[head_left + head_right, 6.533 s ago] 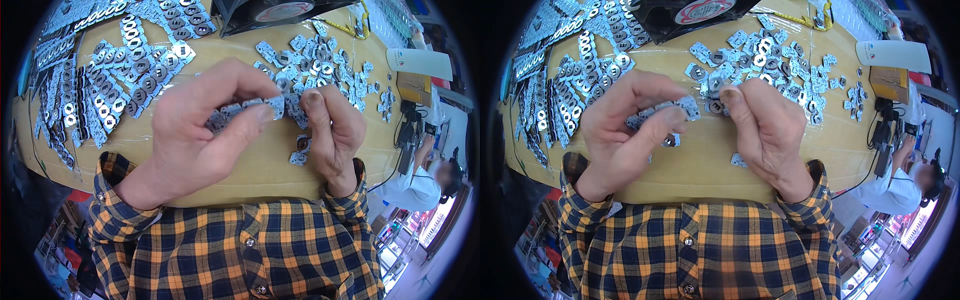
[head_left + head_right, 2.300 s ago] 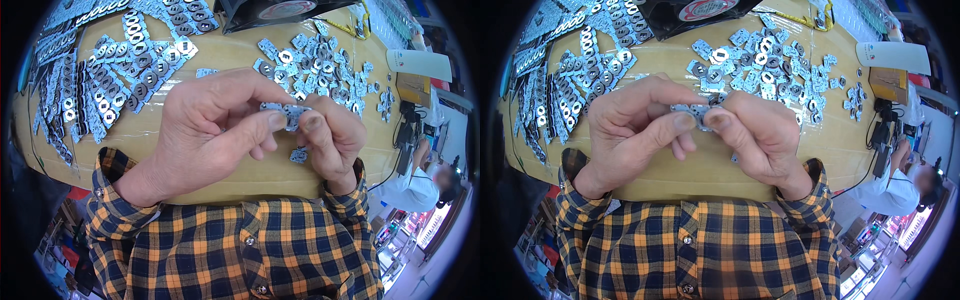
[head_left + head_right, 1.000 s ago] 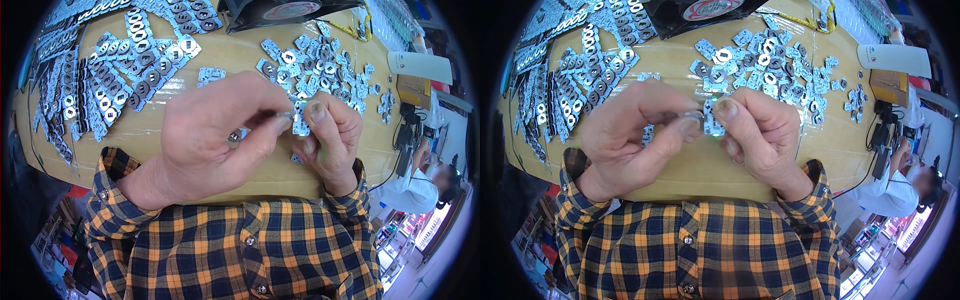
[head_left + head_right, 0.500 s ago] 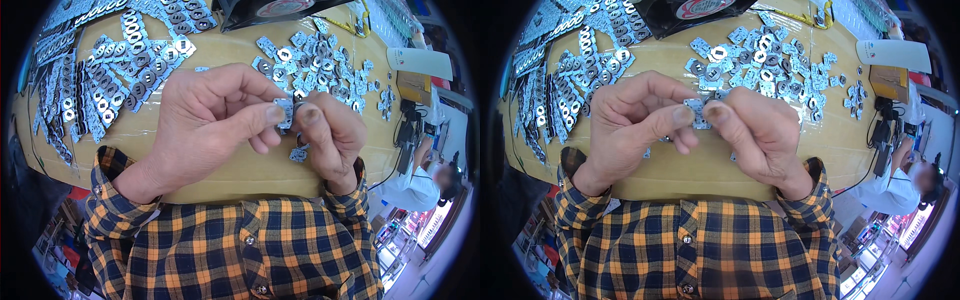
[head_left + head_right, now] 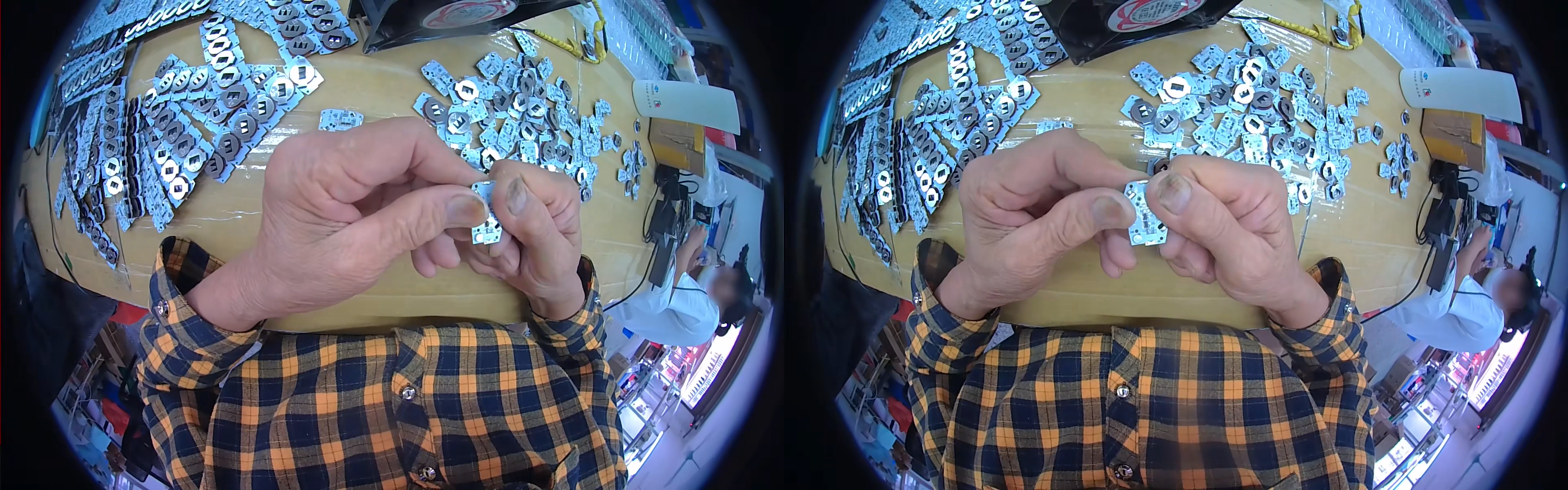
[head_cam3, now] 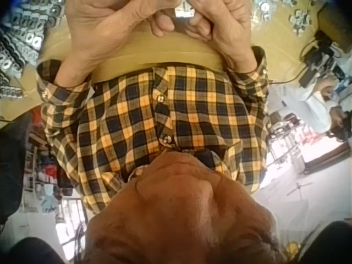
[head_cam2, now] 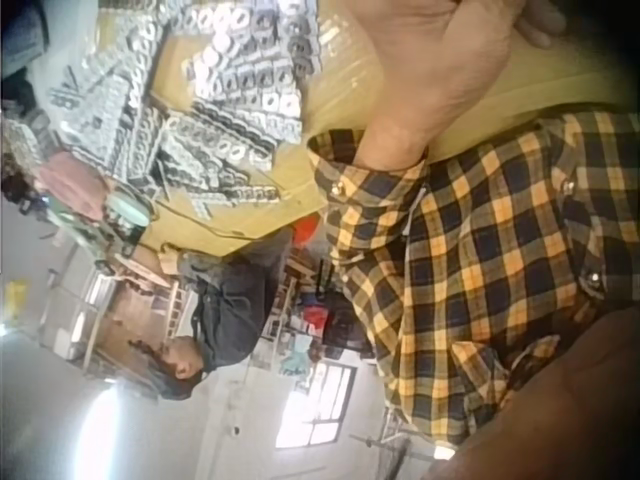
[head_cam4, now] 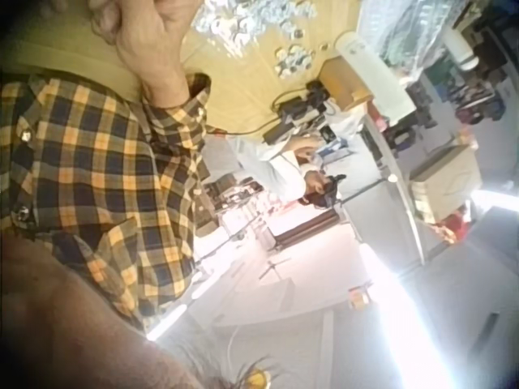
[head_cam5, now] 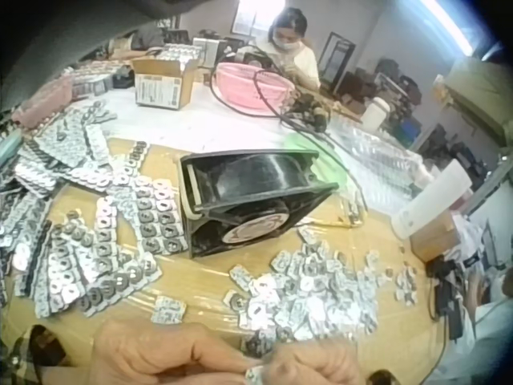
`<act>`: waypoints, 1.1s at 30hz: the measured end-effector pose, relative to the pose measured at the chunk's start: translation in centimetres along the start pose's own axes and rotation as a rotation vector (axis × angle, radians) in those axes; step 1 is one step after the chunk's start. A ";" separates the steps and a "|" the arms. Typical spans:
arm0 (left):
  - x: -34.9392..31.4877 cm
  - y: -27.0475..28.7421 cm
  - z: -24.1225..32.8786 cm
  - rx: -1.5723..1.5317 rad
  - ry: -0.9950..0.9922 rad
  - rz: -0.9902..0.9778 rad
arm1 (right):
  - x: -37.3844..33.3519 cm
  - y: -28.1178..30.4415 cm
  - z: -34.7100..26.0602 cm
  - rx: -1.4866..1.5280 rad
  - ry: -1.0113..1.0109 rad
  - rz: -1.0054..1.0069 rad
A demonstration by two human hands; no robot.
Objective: Assemble or separate small metal components on a workbench.
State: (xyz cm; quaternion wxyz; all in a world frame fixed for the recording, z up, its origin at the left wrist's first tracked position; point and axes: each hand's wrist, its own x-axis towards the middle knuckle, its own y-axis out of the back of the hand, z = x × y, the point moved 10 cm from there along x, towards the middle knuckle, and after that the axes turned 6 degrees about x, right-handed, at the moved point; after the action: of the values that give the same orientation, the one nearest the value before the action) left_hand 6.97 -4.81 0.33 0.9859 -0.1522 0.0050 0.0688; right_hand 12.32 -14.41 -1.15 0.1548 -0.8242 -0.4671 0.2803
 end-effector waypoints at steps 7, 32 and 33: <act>-0.4 0.8 2.9 0.409 -0.360 0.175 | 0.1 0.9 -1.0 -0.101 0.120 0.084; -1.1 7.3 4.7 1.018 0.100 0.322 | -0.4 -6.2 1.5 -0.496 0.175 -0.423; -1.1 6.4 5.5 1.020 -0.100 0.294 | -0.4 -6.1 1.5 -0.494 0.176 -0.431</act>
State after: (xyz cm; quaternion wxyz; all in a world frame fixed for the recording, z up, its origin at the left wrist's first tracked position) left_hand 4.95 2.73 3.70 0.9137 0.3524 0.0120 0.2022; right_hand 7.04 -11.59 0.93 0.0458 -0.7402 -0.6692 0.0474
